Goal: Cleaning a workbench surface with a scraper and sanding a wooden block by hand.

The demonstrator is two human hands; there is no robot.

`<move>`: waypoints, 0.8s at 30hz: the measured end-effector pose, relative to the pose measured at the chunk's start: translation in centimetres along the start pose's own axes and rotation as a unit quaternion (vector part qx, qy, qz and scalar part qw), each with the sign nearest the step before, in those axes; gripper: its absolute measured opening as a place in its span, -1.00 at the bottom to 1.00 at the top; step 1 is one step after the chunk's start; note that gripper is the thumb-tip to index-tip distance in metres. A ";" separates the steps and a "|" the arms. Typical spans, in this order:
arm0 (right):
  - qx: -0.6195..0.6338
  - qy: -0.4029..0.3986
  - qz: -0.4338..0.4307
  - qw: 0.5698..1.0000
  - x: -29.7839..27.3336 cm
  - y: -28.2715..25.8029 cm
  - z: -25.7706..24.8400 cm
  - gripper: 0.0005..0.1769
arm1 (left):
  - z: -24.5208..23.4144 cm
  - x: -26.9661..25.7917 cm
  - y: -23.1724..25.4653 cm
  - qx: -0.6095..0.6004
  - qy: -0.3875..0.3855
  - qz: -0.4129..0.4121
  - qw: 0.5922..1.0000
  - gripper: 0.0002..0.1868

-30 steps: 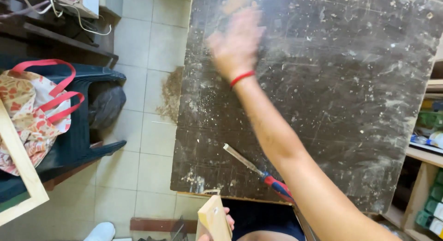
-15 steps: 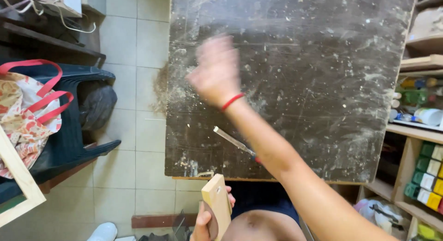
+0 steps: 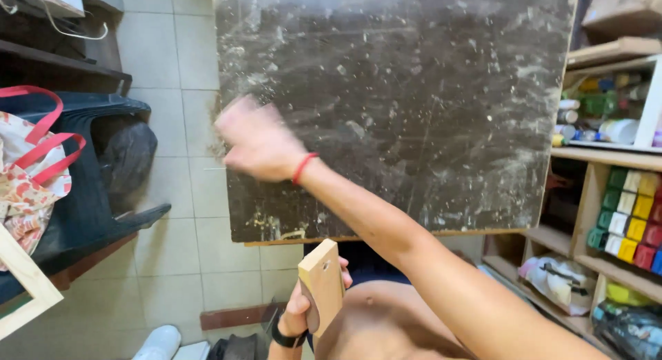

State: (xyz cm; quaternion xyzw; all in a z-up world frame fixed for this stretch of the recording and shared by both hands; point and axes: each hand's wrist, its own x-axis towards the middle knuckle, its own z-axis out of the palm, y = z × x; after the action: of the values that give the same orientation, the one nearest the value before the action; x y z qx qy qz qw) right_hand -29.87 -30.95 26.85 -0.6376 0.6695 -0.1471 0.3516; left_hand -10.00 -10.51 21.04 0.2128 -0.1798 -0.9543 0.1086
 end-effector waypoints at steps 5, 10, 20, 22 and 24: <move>0.148 0.071 -0.194 0.967 -3.9 5.3 11.1 -0.45 | 0.5 0.0 1.3 0.018 -0.058 0.007 0.998 0.07; 0.071 0.191 -0.107 0.973 -17.2 12.2 6.8 -0.64 | 0.0 0.5 1.9 0.010 -0.060 0.027 0.998 -0.01; -0.061 0.092 0.135 0.985 -24.4 14.6 11.4 -0.65 | 0.8 2.2 5.4 0.016 -0.014 0.160 0.987 -0.08; 0.009 0.103 0.151 0.983 -20.9 13.2 10.6 -0.68 | 0.7 2.1 5.5 0.014 -0.012 0.178 0.984 -0.09; 0.145 0.185 0.207 0.950 -16.1 11.3 9.2 -0.70 | 0.3 1.9 5.4 0.009 -0.010 0.164 0.986 -0.06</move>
State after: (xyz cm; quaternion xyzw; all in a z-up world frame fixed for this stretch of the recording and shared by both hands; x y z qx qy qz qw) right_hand -33.26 -11.58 17.54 -0.3889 0.8114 -0.2823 0.3328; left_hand -11.07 -15.94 22.69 0.1715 -0.2220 -0.9241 0.2596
